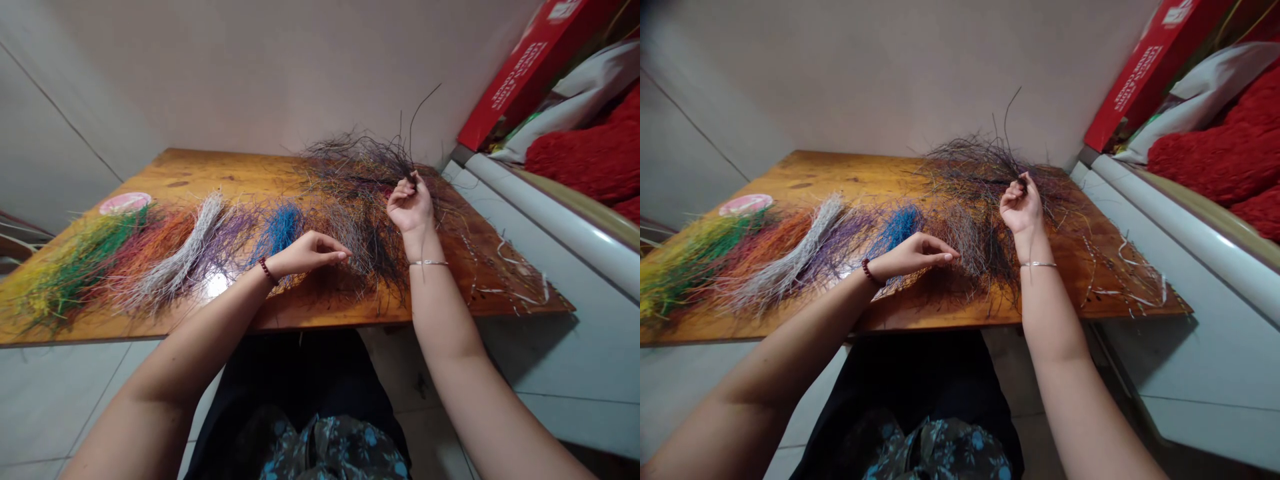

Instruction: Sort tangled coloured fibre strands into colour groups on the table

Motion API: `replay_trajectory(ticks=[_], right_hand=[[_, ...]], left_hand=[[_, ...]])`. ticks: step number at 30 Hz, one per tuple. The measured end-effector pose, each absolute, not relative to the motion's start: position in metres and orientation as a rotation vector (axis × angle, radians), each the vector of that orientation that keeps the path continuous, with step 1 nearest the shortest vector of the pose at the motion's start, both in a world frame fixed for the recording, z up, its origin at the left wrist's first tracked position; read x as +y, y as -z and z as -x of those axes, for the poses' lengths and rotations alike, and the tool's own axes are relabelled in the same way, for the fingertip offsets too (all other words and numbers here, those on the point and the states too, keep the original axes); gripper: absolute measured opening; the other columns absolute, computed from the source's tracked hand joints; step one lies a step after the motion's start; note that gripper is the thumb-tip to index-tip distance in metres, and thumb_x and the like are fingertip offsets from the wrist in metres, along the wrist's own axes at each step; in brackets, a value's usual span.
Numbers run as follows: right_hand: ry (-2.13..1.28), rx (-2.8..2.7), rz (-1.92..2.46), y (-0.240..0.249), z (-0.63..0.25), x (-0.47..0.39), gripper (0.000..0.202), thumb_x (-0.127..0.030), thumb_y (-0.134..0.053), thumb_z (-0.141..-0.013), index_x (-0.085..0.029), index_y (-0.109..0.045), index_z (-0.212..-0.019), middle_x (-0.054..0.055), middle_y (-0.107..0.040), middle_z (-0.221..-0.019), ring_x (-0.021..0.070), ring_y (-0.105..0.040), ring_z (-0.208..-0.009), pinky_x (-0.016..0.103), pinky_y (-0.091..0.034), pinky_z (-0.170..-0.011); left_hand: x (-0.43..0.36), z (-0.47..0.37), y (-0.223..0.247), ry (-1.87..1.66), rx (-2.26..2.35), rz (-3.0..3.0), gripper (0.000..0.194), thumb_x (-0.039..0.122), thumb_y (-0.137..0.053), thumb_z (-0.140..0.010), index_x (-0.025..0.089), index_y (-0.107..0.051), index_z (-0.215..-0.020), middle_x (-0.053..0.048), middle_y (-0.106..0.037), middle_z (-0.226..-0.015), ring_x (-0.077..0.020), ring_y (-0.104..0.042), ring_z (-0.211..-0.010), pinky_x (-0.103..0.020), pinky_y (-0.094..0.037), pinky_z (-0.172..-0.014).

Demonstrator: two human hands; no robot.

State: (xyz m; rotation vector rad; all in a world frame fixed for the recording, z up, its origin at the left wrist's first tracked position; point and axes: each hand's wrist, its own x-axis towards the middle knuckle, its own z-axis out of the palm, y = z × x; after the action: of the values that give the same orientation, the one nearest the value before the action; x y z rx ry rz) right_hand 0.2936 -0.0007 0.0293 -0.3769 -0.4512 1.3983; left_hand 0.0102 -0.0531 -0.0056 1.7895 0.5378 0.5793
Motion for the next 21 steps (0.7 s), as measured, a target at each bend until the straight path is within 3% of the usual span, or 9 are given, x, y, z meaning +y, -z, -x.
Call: replay_trajectory(ticks=[12,21], right_hand=[[-1.436,-0.381,0.349,-0.0329,-0.2889,-0.0047,0.026,-0.021,-0.059,-0.095,-0.022,-0.055,-0.069,-0.011,-0.052,-0.05,0.0009,-0.048,-0.038,0.01,-0.044,-0.037],[-1.451,-0.393,0.348,-0.0313,-0.29,-0.0028,0.024,-0.02,-0.066,-0.09,-0.021,-0.056,-0.068,-0.012,-0.051,-0.049,-0.0006,-0.047,-0.038,0.008,-0.043,-0.038]], left_hand=[[-0.0575,-0.0111,0.0076,-0.651,0.488,-1.799,0.039,0.048,-0.074,-0.085,0.015,-0.078,-0.105,-0.011,-0.077,-0.107,-0.0202,-0.072,-0.098,-0.029,-0.055,-0.089],[-0.0603,-0.0096,0.0033,-0.655,0.454,-1.785,0.039,0.046,-0.075,-0.085,0.014,-0.078,-0.106,-0.012,-0.077,-0.103,-0.0185,-0.072,-0.092,-0.026,-0.056,-0.083]])
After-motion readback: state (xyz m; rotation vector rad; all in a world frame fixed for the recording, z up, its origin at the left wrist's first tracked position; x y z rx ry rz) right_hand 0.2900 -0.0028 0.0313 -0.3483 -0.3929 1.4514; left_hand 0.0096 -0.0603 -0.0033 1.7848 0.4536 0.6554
